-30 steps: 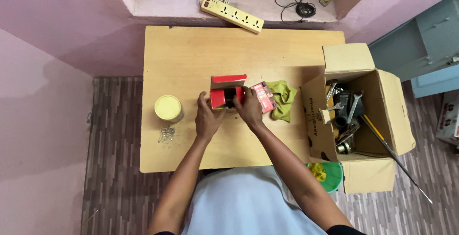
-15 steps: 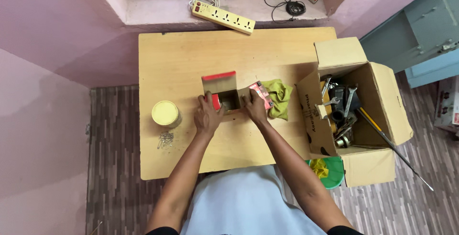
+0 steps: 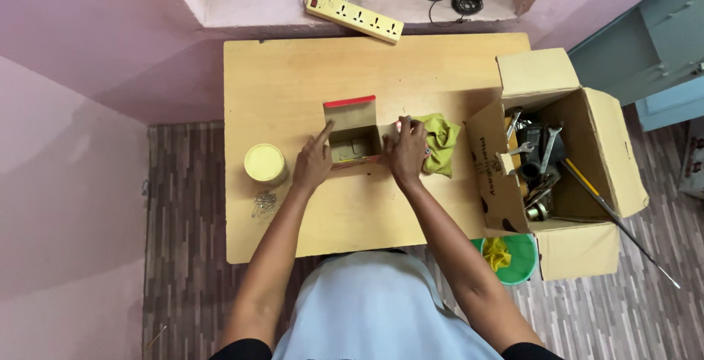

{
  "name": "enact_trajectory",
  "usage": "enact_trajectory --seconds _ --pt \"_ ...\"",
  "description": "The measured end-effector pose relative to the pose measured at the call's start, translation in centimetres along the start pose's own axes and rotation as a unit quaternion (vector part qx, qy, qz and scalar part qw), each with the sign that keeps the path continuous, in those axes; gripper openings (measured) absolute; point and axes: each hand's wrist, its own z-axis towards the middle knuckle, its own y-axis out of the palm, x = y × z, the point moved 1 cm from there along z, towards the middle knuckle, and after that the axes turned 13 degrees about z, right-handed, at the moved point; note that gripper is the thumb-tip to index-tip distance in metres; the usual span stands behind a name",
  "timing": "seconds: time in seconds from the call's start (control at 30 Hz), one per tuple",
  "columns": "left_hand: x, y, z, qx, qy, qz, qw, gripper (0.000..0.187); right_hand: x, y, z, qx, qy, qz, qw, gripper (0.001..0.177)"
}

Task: The person wipes the exterior of two red cardboard boxes and a small yellow jar with a yellow cloth. After cleaning, the person places the boxes into a larger open cardboard box containing various tools and hardware.

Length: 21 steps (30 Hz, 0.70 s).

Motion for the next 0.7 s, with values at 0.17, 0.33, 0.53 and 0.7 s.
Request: enact_trajectory --seconds 0.17,0.33,0.53,0.7 --pt "-1.8 0.0 1.4 -0.149 -0.085 -0.04 0.984 0.071 2.3 2.0 -0.3 -0.097 -0.062 0.066 0.991 0.022" --pt "-2.4 1.4 2.2 -0.08 0.015 -0.008 0.997 0.082 1.9 2.7 -0.8 -0.089 -0.029 0.067 0.993 0.026" --pt "-1.0 1.3 2.0 -0.087 0.041 0.107 0.99 0.078 -0.2 1.8 -1.3 -0.107 -0.032 0.07 0.991 0.049" --pt "-1.2 2.1 0.4 -0.041 0.041 0.097 0.994 0.06 0.7 2.9 -2.3 -0.089 -0.05 0.087 0.991 0.044"
